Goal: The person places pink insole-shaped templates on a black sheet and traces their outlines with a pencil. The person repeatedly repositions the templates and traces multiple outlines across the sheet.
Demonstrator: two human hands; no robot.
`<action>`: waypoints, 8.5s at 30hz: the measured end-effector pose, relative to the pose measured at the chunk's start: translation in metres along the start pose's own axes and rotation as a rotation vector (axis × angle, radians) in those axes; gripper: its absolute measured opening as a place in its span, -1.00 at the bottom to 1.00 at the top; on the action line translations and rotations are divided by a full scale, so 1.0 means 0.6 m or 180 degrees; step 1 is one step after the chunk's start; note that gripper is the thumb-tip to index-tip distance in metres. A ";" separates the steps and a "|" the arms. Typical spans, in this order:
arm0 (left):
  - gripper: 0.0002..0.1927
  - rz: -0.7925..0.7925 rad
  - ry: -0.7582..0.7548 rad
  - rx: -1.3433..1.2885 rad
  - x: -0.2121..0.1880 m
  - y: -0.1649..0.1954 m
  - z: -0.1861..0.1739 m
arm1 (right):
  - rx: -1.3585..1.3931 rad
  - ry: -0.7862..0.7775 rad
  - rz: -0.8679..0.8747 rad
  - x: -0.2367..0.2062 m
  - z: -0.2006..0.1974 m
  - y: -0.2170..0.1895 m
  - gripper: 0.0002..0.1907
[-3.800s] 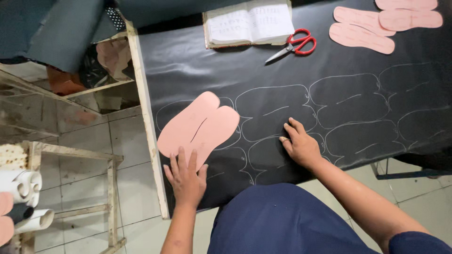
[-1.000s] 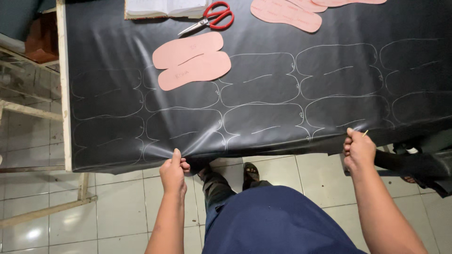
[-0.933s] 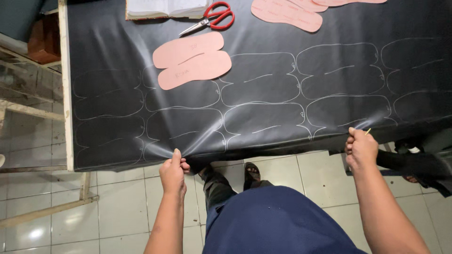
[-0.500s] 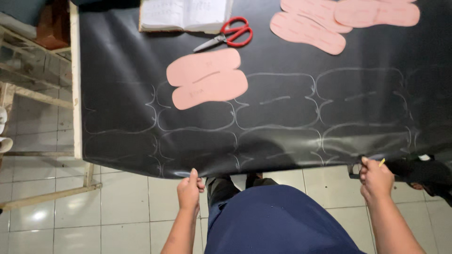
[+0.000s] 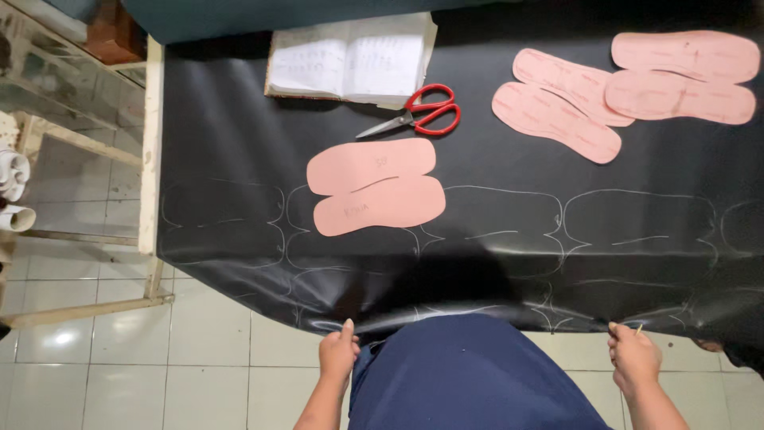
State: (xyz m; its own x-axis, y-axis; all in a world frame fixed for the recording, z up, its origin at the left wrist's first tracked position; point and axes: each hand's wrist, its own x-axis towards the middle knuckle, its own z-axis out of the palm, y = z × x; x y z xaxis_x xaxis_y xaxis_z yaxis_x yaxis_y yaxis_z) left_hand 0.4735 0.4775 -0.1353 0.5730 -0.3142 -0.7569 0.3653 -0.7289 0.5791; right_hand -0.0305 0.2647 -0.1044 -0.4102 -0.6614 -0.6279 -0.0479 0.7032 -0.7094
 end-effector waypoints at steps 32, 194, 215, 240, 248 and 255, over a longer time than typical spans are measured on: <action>-0.42 0.4216 0.0390 0.3083 0.186 0.691 0.087 | -0.3668 -0.0063 -0.5382 0.026 0.724 -0.753 -0.03; -0.48 0.3920 0.0637 0.2196 0.354 0.502 -0.466 | -0.2328 -0.0643 -0.2216 -0.484 0.937 -0.227 -0.33; -0.66 0.4129 0.0292 0.1393 0.377 0.492 -0.483 | -0.1835 -0.0733 -0.2246 -0.498 0.970 -0.200 -0.59; -0.52 0.4066 0.0225 0.1714 0.372 0.498 -0.486 | -0.2284 -0.0600 -0.2229 -0.497 0.971 -0.206 -0.61; -0.58 0.3952 0.0126 0.1475 0.371 0.500 -0.489 | -0.2212 -0.0593 -0.2346 -0.493 0.970 -0.200 -0.61; -0.59 0.4028 0.0157 0.1463 0.375 0.500 -0.488 | -0.2157 -0.0615 -0.2386 -0.491 0.969 -0.200 -0.63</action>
State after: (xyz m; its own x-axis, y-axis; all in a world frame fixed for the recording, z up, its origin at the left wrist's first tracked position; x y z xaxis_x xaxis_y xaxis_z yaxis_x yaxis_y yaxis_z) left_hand 0.9267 0.3664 -0.0434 0.3603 -0.9028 0.2347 -0.7015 -0.0964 0.7061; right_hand 0.6258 0.2236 -0.0202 0.0874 -0.9795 -0.1813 -0.7596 0.0522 -0.6483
